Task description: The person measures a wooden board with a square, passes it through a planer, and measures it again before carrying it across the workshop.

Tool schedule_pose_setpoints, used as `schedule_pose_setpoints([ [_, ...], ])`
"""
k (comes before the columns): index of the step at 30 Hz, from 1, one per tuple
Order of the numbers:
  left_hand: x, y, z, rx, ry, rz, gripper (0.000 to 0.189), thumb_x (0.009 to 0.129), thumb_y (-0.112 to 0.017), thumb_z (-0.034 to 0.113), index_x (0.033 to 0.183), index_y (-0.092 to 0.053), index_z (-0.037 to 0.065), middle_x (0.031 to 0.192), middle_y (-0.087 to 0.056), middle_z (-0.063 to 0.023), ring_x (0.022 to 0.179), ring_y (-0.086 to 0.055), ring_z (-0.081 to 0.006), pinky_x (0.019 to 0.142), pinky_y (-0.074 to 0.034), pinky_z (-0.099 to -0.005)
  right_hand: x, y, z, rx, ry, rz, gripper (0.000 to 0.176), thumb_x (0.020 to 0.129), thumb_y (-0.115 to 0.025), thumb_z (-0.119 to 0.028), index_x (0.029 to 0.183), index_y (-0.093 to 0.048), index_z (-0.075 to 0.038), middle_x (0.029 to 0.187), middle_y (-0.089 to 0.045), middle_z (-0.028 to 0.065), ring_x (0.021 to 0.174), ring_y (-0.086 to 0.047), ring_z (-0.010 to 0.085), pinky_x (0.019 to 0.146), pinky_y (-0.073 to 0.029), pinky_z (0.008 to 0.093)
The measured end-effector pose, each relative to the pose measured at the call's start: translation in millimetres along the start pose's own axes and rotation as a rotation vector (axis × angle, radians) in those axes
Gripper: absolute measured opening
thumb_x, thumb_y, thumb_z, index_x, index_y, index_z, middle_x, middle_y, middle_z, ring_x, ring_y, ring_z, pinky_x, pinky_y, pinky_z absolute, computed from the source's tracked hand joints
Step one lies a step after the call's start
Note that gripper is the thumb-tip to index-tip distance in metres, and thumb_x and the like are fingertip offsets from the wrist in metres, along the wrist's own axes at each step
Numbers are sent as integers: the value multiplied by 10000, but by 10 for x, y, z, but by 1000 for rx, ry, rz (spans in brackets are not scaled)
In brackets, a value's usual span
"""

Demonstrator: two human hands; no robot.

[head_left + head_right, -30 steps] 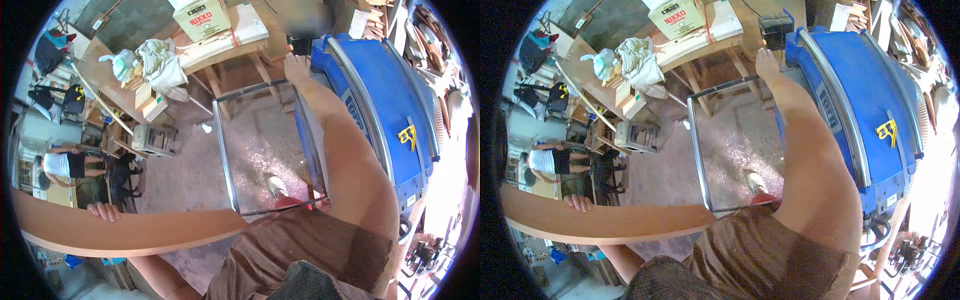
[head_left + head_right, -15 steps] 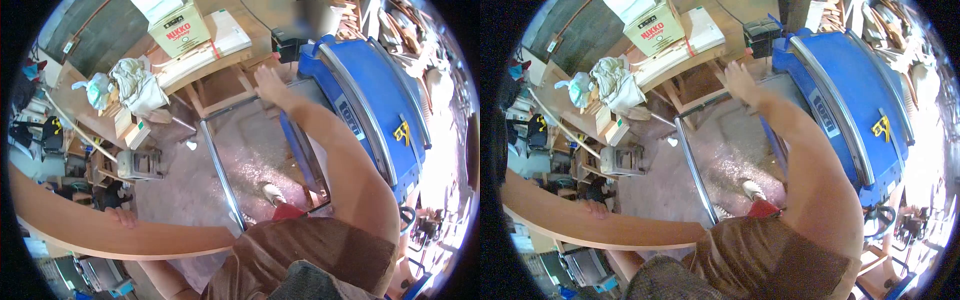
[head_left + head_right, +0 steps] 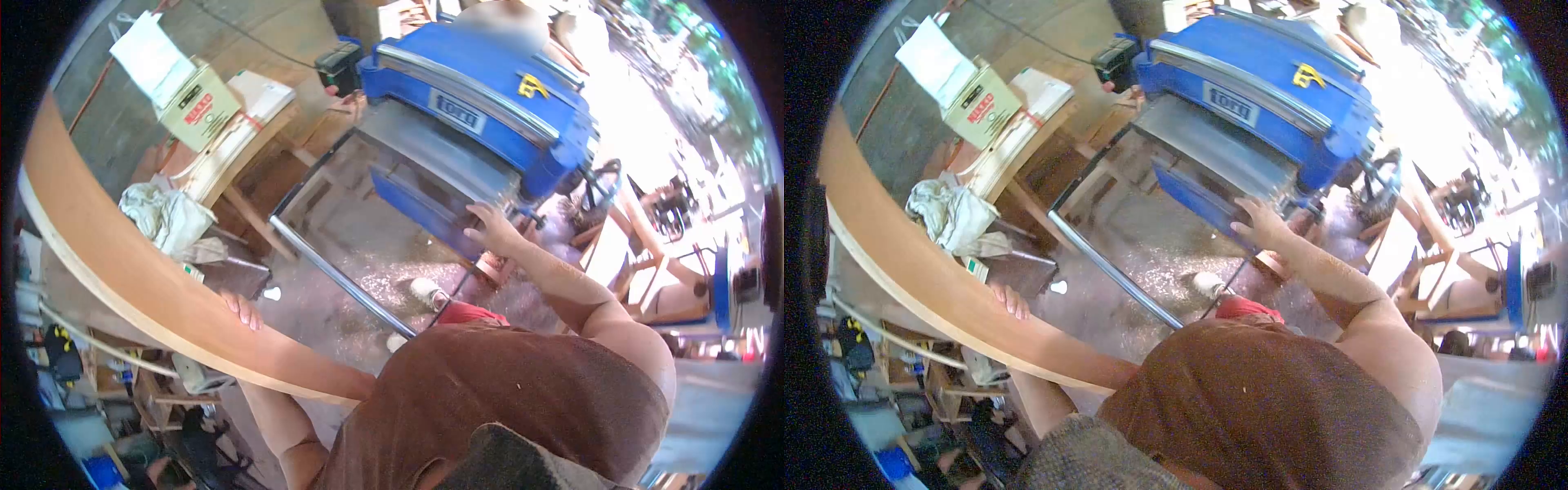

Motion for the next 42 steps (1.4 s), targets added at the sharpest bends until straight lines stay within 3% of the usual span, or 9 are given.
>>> schedule_pose_setpoints([
  [7,155,-189,-626,-28,155,88,454,917,-530,468,945,-514,14,777,-545,-129,652,-563,-295,635,-505,-411,-384,685,-8,56,162,314,597,849,-672,-337,1330,-496,-30,1355,-483,231,1288,-437,364,1084,-353,425],
  [12,0,-494,-1319,395,279,1100,537,979,-349,563,923,-556,70,697,-562,-80,516,-550,-203,442,-494,-302,72,1891,504,-48,82,516,541,832,-682,-320,1275,-550,-38,1320,-530,213,1247,-480,370,1065,-374,432],
  [13,-489,334,-1520,577,309,1150,596,990,-303,572,958,-580,46,777,-621,-94,560,-599,-204,447,-504,-314,239,2110,789,-97,-1,525,538,833,-680,-320,1279,-549,-50,1316,-531,219,1239,-486,374,1062,-376,439],
  [16,-65,-496,-1888,1146,496,956,479,1017,-373,360,1099,-594,-57,952,-648,-111,875,-620,-204,758,-510,-362,794,2544,1853,-348,-187,591,580,848,-647,-385,1327,-513,-87,1354,-493,221,1258,-462,383,1067,-370,454],
  [18,-101,-556,-2187,1157,466,1011,487,983,-497,360,1090,-637,-94,1007,-670,-133,913,-606,-174,781,-489,-339,1078,2750,2267,-473,-263,594,616,854,-625,-424,1362,-480,-106,1405,-446,212,1297,-423,385,1078,-359,460],
  [26,-262,-553,-2704,1230,792,1018,587,881,-630,490,822,-662,-93,669,-598,-48,651,-521,-138,604,-443,-377,1541,3027,2917,-420,-457,475,606,865,-617,-430,1363,-484,-111,1363,-505,198,1294,-458,336,1062,-381,463],
  [30,-218,-578,-2647,1357,885,989,569,842,-668,514,896,-698,-52,690,-657,-122,670,-596,-155,633,-482,-368,1674,2978,2886,-472,-410,171,492,892,-607,-395,1216,-556,-28,1257,-567,218,1193,-522,369,995,-430,445],
  [35,-463,-189,-2608,1483,910,918,559,797,-696,519,921,-670,-25,791,-673,-231,781,-671,-344,704,-490,-433,1676,2810,3080,-622,-395,376,476,884,-624,-377,1175,-583,-2,1210,-591,240,1155,-556,374,992,-434,445],
  [42,-356,31,-2497,1549,948,844,553,760,-737,503,881,-507,16,777,-634,-194,753,-633,-348,697,-478,-423,1707,2717,3096,-576,-386,191,542,879,-615,-387,1244,-549,8,1229,-588,244,1159,-554,388,1004,-429,441],
])
Point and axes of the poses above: each hand's wrist, its own x-axis towards the middle knuckle, its own y-axis out of the back of the hand, z = x × y, the point moved 4 cm from there along x, towards the middle knuckle
